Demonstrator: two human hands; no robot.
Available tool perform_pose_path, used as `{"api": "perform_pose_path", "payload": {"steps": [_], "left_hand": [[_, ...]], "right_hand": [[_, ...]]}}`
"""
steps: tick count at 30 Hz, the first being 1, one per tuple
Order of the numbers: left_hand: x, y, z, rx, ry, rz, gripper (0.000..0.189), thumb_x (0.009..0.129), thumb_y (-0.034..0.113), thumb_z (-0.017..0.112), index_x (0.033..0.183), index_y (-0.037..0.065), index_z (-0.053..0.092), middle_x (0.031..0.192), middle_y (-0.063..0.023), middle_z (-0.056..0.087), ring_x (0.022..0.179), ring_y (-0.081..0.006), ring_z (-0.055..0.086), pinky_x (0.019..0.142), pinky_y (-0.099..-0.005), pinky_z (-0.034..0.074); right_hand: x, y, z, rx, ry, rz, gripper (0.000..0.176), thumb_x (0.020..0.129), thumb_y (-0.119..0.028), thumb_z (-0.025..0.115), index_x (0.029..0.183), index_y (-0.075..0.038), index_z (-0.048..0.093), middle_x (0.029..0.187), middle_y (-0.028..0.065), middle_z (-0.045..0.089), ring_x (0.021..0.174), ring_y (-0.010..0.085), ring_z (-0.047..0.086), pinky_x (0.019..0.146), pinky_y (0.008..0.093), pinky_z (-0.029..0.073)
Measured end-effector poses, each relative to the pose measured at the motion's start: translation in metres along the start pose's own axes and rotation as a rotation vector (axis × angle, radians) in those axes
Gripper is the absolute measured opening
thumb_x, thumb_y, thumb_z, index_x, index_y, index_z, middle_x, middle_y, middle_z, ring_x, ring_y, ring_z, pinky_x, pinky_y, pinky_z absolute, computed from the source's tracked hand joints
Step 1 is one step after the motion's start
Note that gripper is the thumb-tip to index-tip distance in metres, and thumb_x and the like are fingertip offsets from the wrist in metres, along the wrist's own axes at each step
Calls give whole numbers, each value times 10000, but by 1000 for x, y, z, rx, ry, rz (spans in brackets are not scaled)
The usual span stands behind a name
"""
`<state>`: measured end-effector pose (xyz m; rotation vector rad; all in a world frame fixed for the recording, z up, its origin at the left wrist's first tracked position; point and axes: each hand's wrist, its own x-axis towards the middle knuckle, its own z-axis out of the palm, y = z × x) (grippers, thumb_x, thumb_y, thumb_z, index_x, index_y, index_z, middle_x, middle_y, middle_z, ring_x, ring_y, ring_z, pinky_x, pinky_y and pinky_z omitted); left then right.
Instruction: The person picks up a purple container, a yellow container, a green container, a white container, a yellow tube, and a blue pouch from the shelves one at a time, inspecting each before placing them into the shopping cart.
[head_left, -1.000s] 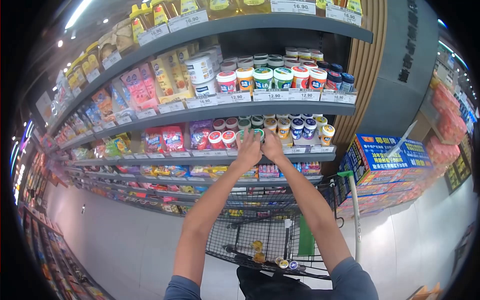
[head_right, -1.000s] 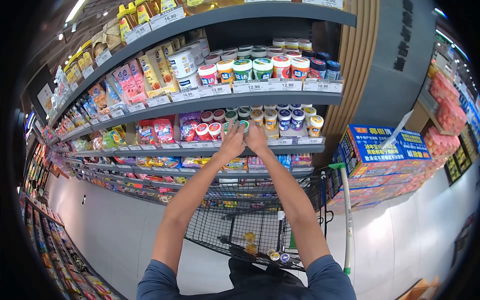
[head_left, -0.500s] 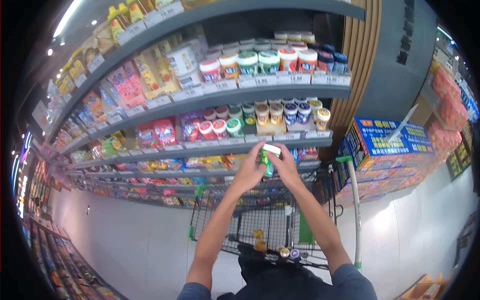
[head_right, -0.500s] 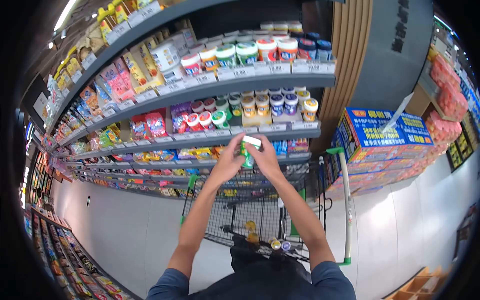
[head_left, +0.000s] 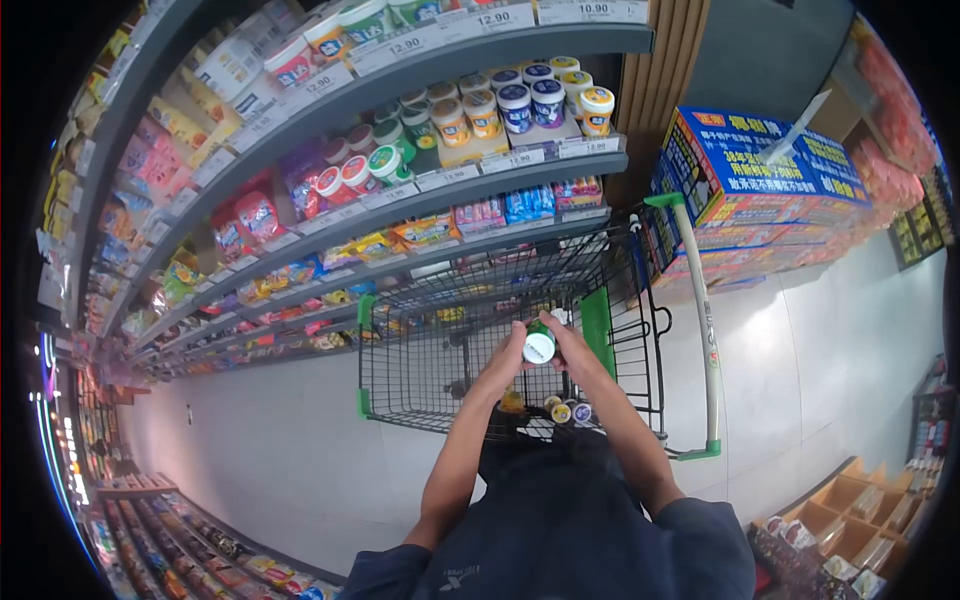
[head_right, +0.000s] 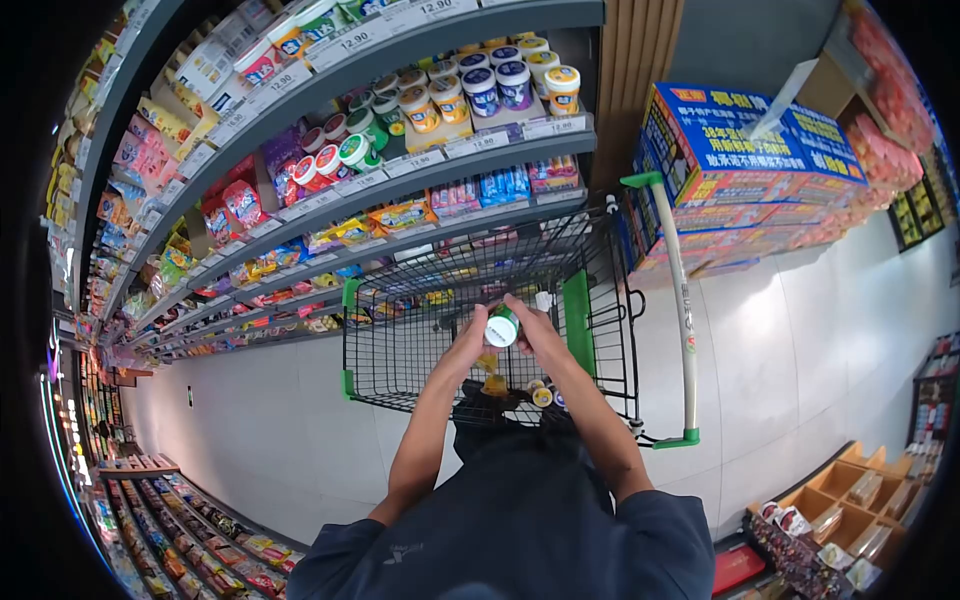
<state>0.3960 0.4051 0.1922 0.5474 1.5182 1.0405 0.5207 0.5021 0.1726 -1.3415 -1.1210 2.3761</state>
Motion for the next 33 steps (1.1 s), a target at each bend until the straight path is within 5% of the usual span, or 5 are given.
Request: {"api": "perform_pose_path", "payload": {"steps": [9,16,25,28,33], "left_hand": [[-2,-16,5,-60,36,106,555,981,293,549,1436,10,403,1264,-119,561,1133,-169,536,934,-293,436],[-3,-21,-1,58,-91,118,559,938,218,598,1412,-16,415,1203,-129,597,1098,-178,563,943,-310,440],[-2,-13,7,120,-98,193,698,892,84,611,1510,120,288,1117,-90,558,985,-164,535,872,-300,458],[10,-20,6,485,-48,468,744,871,79,600,1523,167,253,1303,-185,559,1187,-284,549,945,-354,462],[44,-45,-2,668,-79,416,767,859,0,546,1530,234,258,1402,-207,488,1270,-306,506,994,-352,419]], "right_hand": [[-6,23,-8,63,57,-228,493,912,-520,585,1000,-35,595,734,-1,566,577,58,494,475,200,347],[-20,24,-16,-72,-9,-370,382,929,-257,649,1186,0,531,977,54,613,798,88,569,657,244,467],[-3,37,-39,-211,-60,-511,466,895,-177,682,1287,-8,495,1039,80,627,824,114,566,727,277,476],[-3,36,-43,-286,-54,-491,522,879,-161,693,1333,-22,474,982,67,639,771,109,558,702,278,478],[18,51,-45,-369,51,-491,599,833,-125,730,1360,-38,459,920,81,647,818,149,622,747,291,509]]}}
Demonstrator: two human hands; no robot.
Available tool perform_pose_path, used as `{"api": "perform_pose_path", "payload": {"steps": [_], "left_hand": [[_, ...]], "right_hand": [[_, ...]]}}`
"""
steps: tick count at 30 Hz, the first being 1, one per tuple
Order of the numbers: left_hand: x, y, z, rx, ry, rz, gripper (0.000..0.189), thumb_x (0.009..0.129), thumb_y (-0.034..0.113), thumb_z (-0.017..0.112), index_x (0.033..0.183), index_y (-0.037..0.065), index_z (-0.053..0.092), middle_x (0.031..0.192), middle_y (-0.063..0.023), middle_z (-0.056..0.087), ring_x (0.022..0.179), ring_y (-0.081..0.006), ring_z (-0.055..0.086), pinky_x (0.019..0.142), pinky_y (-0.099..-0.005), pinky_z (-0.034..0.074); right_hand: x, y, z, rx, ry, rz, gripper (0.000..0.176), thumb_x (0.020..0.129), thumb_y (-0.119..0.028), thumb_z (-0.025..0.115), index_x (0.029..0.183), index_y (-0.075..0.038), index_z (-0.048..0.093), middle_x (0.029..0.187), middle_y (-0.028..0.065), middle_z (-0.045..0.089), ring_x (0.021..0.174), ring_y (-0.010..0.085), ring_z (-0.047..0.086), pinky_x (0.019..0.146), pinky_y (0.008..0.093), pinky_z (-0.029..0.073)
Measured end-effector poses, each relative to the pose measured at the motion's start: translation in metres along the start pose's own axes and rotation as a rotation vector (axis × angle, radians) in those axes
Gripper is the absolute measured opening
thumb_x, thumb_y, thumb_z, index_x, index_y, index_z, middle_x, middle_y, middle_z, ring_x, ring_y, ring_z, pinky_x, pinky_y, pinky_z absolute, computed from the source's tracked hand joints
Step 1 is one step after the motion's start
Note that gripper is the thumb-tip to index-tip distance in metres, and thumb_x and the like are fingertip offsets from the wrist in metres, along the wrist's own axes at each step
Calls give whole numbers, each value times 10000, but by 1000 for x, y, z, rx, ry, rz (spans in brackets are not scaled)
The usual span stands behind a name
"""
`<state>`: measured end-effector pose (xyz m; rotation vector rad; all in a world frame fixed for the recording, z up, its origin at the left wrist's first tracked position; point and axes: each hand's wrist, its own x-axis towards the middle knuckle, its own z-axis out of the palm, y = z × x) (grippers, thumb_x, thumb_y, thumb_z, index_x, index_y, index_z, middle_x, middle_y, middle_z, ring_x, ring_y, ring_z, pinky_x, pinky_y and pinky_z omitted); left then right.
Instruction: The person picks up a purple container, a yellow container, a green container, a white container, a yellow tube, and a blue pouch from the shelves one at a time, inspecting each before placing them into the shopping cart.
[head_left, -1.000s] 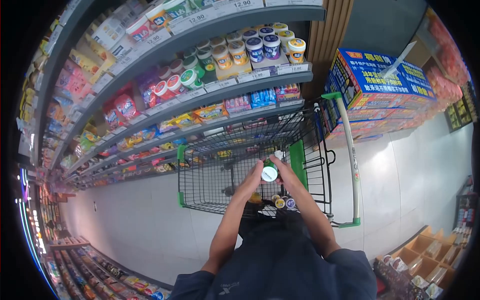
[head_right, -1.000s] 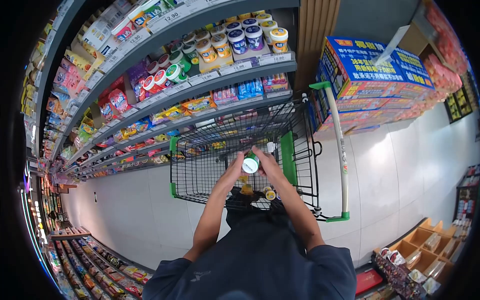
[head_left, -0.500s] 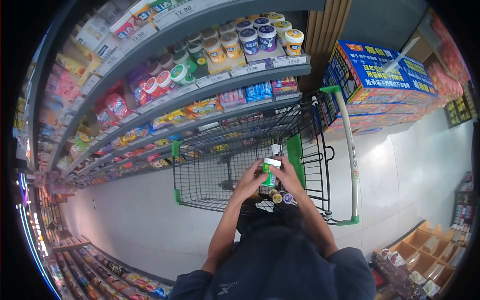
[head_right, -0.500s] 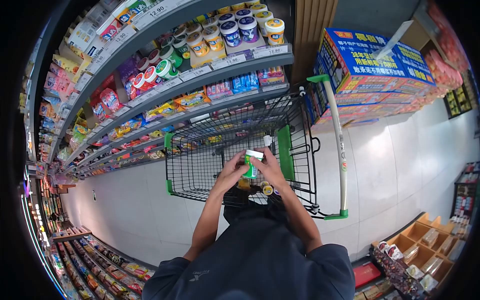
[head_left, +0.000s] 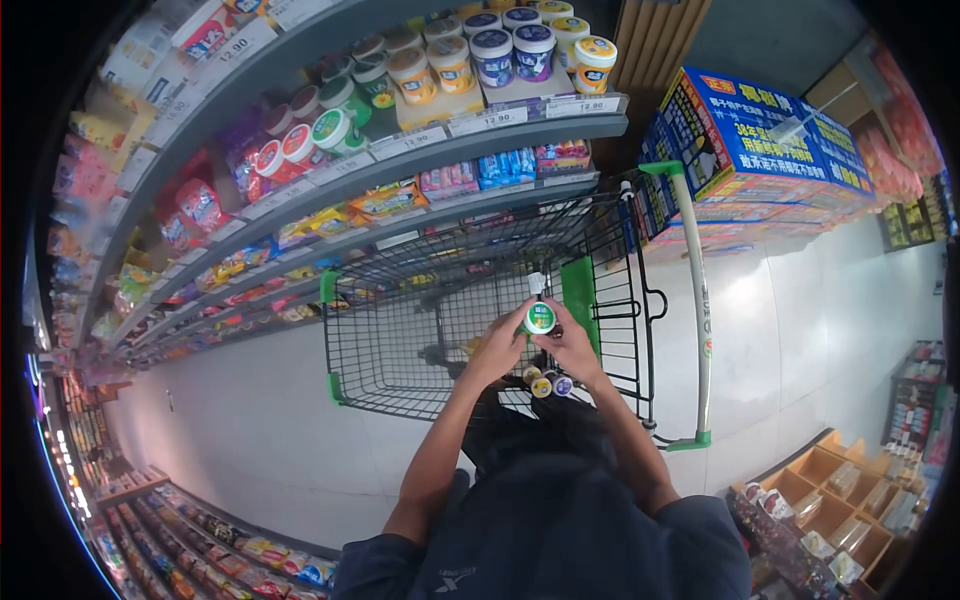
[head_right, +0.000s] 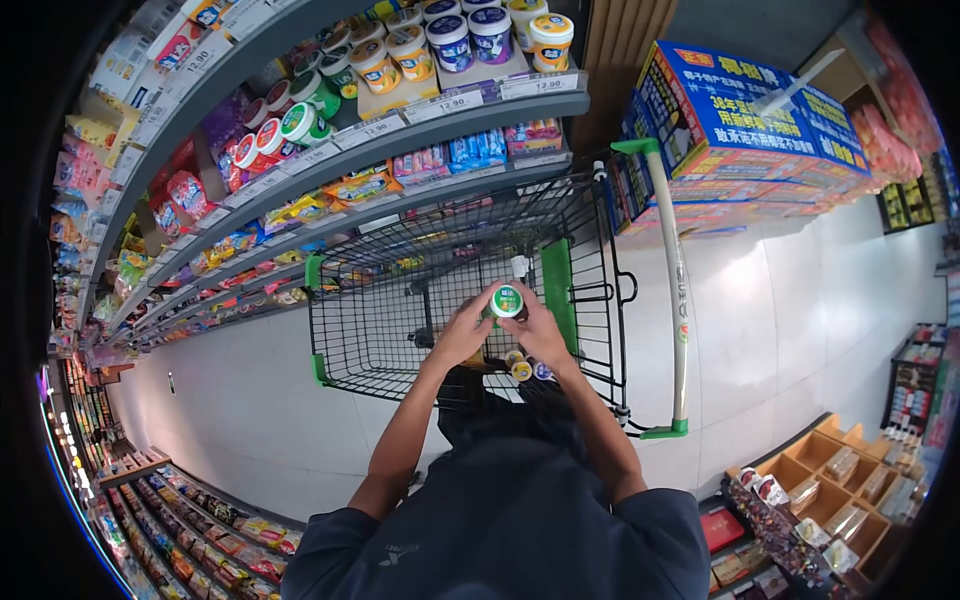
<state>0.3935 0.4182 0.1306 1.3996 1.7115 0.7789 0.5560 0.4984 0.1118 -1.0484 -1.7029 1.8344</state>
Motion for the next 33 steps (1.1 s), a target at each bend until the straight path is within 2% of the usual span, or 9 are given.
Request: {"api": "perform_pose_path", "payload": {"steps": [4,6,8,10,14,15,19,23,33], "left_hand": [[15,-58,44,-293,23,-162,750,831,-53,464,1517,198,294,1399,-235,486,1288,-320,497,921,-297,445],[24,-74,54,-289,-229,-493,753,805,-49,445,1517,122,275,1434,-254,448,1334,-315,451,999,-302,410],[16,-162,121,-275,-90,-243,638,856,6,465,1474,116,350,1253,-279,571,1143,-416,577,951,-425,456],[18,-183,149,-287,78,-63,577,853,22,474,1424,87,428,1209,-269,601,1131,-403,585,929,-429,465],[23,-224,197,-653,-213,-623,422,909,38,450,1327,6,506,1200,-192,619,1095,-317,603,945,-395,455],[21,-249,222,-539,-167,-455,382,946,75,462,1321,11,495,1154,-162,630,1014,-275,615,895,-379,478],[16,-298,265,-388,-30,-31,437,945,162,531,1353,48,426,1113,-202,639,1009,-298,640,819,-432,501],[20,-288,256,-164,-149,-222,464,889,134,551,1333,39,459,1166,-224,620,1048,-401,606,861,-463,497],[5,-332,293,195,-250,-154,621,764,111,640,1368,158,504,1151,-186,659,1047,-353,640,903,-423,506]], "right_hand": [[20,73,10,-38,-10,-61,597,816,-127,746,1332,-21,464,997,118,652,931,202,645,805,321,520],[28,128,13,-173,-24,76,571,811,-170,752,1290,-22,478,1074,164,638,1024,288,639,840,368,518],[34,164,13,-311,-83,211,576,811,-176,765,1272,5,473,1092,162,628,996,227,638,837,345,523],[29,191,19,-519,24,281,520,799,-220,740,1223,-43,496,1098,230,630,993,397,629,839,420,506],[25,286,14,-287,-15,57,468,811,-168,700,1211,-55,483,999,225,655,907,407,648,812,450,508],[28,263,19,-318,-2,307,458,812,-128,675,1223,-13,509,1030,236,657,935,392,655,809,456,513],[25,338,14,-548,-95,331,564,845,-135,609,1365,-2,435,1127,224,647,1030,359,644,901,451,497],[21,368,24,-812,-57,224,403,842,-118,608,1233,-41,545,1102,204,657,1051,363,632,908,438,497],[18,357,25,-700,-294,373,502,758,-143,713,1227,-84,544,1190,174,610,1113,368,586,935,447,481]]}}
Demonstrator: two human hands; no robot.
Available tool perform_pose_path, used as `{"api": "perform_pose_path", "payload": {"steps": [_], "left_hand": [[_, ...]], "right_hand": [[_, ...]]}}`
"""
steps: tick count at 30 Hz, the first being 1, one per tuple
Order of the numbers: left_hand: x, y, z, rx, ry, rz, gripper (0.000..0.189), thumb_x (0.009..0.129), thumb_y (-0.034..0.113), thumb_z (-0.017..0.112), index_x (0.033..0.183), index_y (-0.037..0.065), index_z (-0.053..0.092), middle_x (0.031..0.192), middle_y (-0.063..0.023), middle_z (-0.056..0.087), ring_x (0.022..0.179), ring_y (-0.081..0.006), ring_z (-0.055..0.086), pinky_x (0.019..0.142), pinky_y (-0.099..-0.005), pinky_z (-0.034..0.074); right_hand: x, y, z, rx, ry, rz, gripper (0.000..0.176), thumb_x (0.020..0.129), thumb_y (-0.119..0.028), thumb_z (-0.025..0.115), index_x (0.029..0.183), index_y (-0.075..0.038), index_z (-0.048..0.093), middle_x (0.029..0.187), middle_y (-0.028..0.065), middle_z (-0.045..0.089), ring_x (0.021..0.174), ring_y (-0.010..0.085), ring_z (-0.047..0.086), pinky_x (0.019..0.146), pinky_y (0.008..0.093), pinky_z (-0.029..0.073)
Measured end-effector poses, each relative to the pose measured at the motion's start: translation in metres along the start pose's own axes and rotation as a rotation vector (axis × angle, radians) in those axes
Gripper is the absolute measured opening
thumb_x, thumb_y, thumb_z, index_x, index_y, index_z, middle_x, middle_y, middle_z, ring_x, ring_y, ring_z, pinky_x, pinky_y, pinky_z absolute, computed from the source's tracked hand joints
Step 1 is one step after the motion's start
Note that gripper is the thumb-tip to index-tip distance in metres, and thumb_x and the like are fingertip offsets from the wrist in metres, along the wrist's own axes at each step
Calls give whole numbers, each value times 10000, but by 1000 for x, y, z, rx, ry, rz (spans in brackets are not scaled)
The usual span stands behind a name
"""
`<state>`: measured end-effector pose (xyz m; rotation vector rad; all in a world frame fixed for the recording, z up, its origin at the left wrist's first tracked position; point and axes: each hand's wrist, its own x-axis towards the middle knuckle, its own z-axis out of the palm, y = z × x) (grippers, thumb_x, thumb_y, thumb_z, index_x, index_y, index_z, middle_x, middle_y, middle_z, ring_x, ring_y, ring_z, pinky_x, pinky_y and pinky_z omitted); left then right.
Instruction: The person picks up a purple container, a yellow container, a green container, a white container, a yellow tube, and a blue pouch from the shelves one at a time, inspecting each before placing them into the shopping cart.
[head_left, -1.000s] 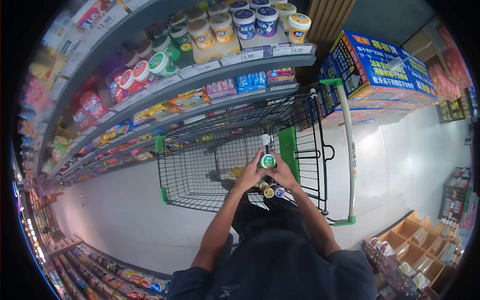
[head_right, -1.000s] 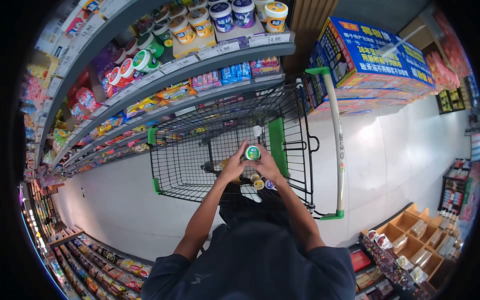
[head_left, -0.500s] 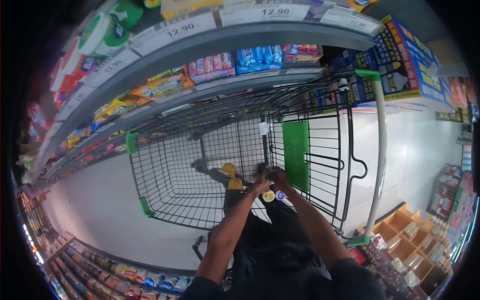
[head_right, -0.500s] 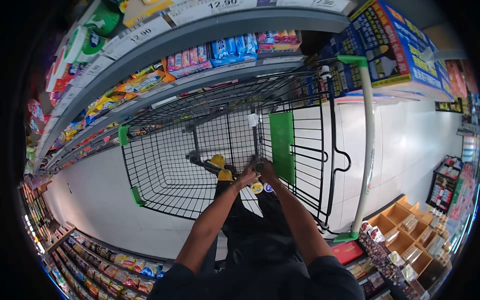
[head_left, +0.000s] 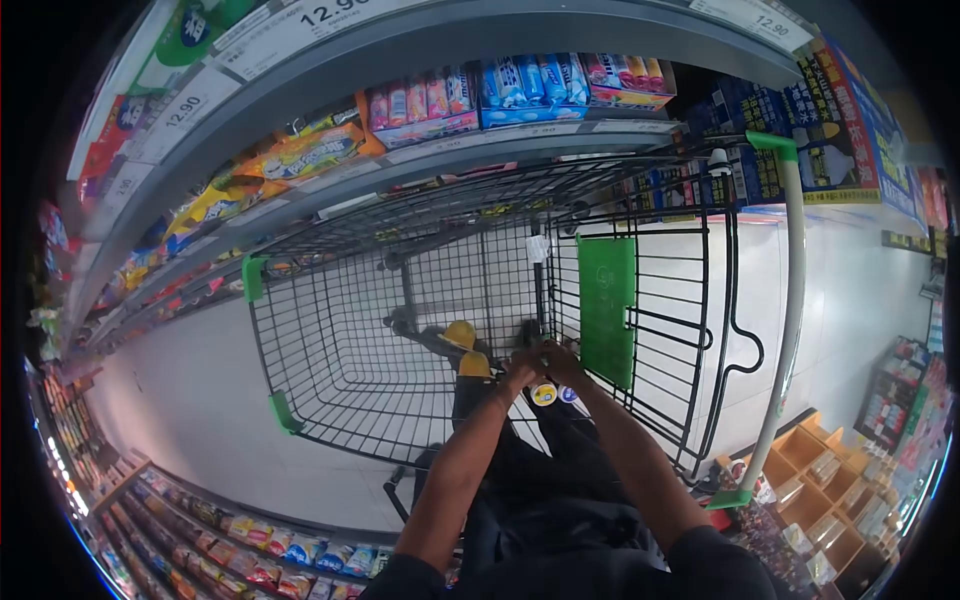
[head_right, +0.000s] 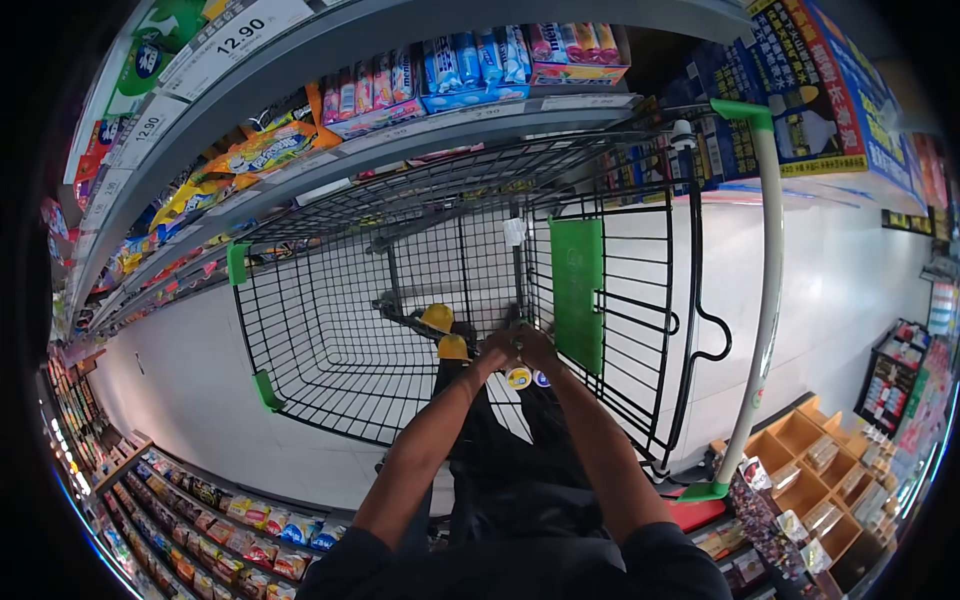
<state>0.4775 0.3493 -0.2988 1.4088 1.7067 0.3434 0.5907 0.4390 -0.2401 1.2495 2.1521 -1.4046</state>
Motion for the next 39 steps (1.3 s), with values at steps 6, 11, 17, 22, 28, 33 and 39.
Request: {"api": "perform_pose_path", "payload": {"steps": [6,11,17,22,28,33,39], "left_hand": [[12,11,-20,-89,-146,-155,627,818,209,644,1407,152,439,1146,-189,659,1020,-350,653,881,-425,512],[5,27,-34,-55,-166,-200,618,815,285,674,1379,152,459,1160,-174,658,1053,-363,639,895,-423,502],[-20,29,-65,-402,26,-77,510,796,273,678,1237,34,585,1059,-224,672,1009,-361,647,851,-434,516],[-40,62,-131,-460,109,-274,412,861,143,531,1255,30,575,1133,-221,649,1076,-367,615,918,-405,482],[-74,168,-307,-435,343,-94,412,897,0,472,1299,58,541,1142,-131,659,993,-238,640,848,-328,500],[-125,268,-492,-66,1072,274,356,808,-77,506,1135,25,605,1071,-185,635,1012,-358,609,873,-409,490],[-159,300,-637,544,1475,259,506,736,-42,593,1236,-41,518,1305,-238,445,1245,-417,406,1018,-544,316]], "right_hand": [[2,-8,-6,59,32,80,556,741,-132,727,1252,-52,523,1255,172,572,1197,355,526,1008,440,434],[-1,16,12,-15,91,15,642,694,-118,763,1275,-37,500,1291,178,548,1258,344,476,1041,428,410],[-23,-16,-28,220,159,114,521,775,-87,618,1277,0,512,1272,234,545,1226,367,503,1078,412,375],[-7,19,-33,58,157,-188,318,854,-125,595,1145,4,600,893,163,687,838,272,669,757,377,524],[-64,-207,-173,454,315,-274,228,929,-108,584,1139,-28,621,804,81,679,657,119,623,576,288,493],[-105,-402,-277,379,533,-840,207,908,-49,592,1110,-8,585,964,161,684,782,287,666,688,344,522],[-101,-553,-345,153,775,-1081,441,810,-44,671,1216,0,502,1097,191,626,910,366,618,814,419,491]]}}
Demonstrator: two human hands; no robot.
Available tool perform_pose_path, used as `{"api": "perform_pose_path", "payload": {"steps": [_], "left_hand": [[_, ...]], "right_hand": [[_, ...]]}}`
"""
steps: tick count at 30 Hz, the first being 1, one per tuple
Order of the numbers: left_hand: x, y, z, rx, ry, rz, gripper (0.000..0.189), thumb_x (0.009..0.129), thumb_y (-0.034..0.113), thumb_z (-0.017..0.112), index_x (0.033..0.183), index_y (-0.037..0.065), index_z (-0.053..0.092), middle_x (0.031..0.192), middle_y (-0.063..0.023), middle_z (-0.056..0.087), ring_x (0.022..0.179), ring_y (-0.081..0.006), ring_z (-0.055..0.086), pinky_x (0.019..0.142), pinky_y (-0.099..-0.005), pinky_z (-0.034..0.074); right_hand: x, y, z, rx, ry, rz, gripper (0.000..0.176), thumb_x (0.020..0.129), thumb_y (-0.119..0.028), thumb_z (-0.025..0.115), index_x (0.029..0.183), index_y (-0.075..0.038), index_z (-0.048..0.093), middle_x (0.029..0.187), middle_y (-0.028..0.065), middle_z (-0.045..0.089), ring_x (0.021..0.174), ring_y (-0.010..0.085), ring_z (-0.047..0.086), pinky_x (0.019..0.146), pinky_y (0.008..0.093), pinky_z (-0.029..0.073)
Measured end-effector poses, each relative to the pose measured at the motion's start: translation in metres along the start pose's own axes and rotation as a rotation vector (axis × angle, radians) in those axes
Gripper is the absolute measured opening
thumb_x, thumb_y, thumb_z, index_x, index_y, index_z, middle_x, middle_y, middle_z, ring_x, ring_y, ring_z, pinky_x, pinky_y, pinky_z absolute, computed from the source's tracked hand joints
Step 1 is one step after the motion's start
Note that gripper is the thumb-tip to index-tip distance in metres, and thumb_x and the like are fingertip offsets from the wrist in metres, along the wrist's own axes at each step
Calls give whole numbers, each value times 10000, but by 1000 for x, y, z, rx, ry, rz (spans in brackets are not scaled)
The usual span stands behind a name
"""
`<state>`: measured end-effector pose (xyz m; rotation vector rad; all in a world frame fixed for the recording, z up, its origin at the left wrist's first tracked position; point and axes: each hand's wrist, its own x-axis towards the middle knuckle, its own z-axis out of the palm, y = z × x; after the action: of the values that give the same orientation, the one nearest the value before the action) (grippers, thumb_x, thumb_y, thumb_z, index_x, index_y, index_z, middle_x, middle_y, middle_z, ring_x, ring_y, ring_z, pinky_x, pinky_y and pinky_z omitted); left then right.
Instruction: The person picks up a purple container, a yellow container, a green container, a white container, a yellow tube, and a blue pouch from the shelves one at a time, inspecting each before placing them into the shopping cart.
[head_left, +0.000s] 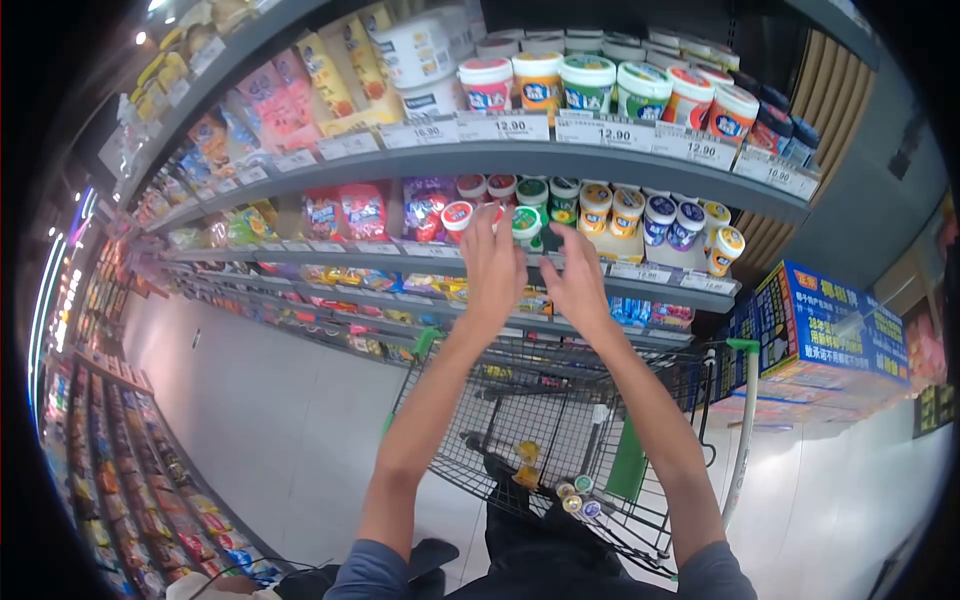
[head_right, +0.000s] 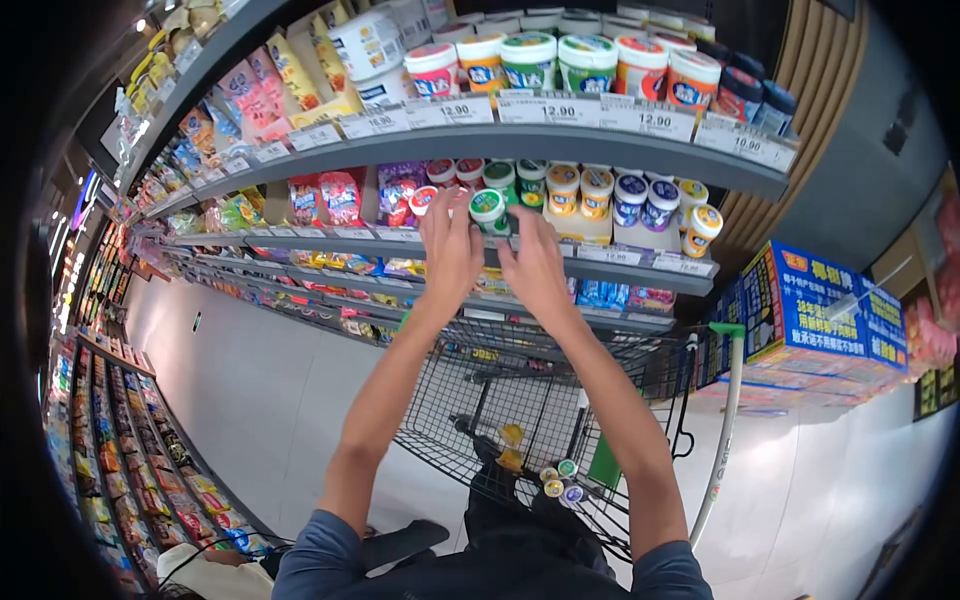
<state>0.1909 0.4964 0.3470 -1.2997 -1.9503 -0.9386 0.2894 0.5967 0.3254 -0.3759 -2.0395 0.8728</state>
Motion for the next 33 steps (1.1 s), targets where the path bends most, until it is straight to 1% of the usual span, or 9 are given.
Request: {"api": "perform_pose_path", "payload": {"steps": [2,8,14,16,18,20,22,27,33], "left_hand": [[11,-25,8,203,-70,44,547,717,-11,635,1247,-62,507,1326,-242,441,1306,-420,363,1055,-579,254],[5,-36,23,190,-208,61,591,694,28,681,1252,-60,508,1339,-249,440,1354,-422,323,1078,-594,207],[0,11,-11,50,-129,143,687,755,-92,539,1420,39,425,1298,-212,499,1292,-396,425,1041,-529,285],[-6,31,-25,-492,-224,5,598,833,-66,505,1415,50,434,1229,-211,542,1212,-385,503,986,-443,382],[-24,52,-38,-610,-313,-134,530,877,-26,496,1400,57,456,1142,-200,574,1111,-345,561,915,-405,430],[-46,73,-46,-791,-523,-443,363,970,113,503,1329,60,529,891,-114,623,810,-175,624,734,-309,506],[-84,84,-31,-981,-663,-643,321,982,147,504,1281,39,553,783,-32,592,676,-88,560,614,-261,493],[-181,113,11,-1057,-807,-815,316,994,206,521,1251,26,559,813,-23,606,665,-66,554,537,-236,459],[-228,134,6,-1092,-866,-1015,337,1004,236,516,1254,12,549,874,-35,623,738,-83,584,575,-239,483]], "right_hand": [[21,2,18,-162,88,-147,508,788,-68,694,1242,5,481,1116,202,616,964,392,597,877,449,469],[38,27,46,-118,-164,155,629,735,-168,765,1294,-62,497,1218,225,601,1083,454,541,931,482,438],[14,-16,-6,26,142,42,618,715,-140,796,1256,-35,517,1109,200,627,1089,394,543,927,446,445],[-4,-24,-27,139,235,22,621,725,-148,792,1268,-41,511,1077,184,628,1103,374,530,917,436,443],[-37,-24,-49,87,230,82,559,778,-198,771,1254,-38,525,968,123,643,971,275,598,807,372,479],[-76,-14,-72,518,-67,436,438,848,-248,730,1186,-15,574,866,61,635,804,148,598,674,286,468],[-117,-8,-86,806,-76,701,349,897,-276,689,1096,2,619,805,12,605,718,68,552,598,227,424],[-212,16,-97,800,33,982,330,911,-309,658,1021,0,628,848,31,618,778,79,571,656,243,436],[-267,24,-93,774,62,1199,459,876,-460,647,1031,-29,622,818,7,619,658,74,598,483,218,411]]}}
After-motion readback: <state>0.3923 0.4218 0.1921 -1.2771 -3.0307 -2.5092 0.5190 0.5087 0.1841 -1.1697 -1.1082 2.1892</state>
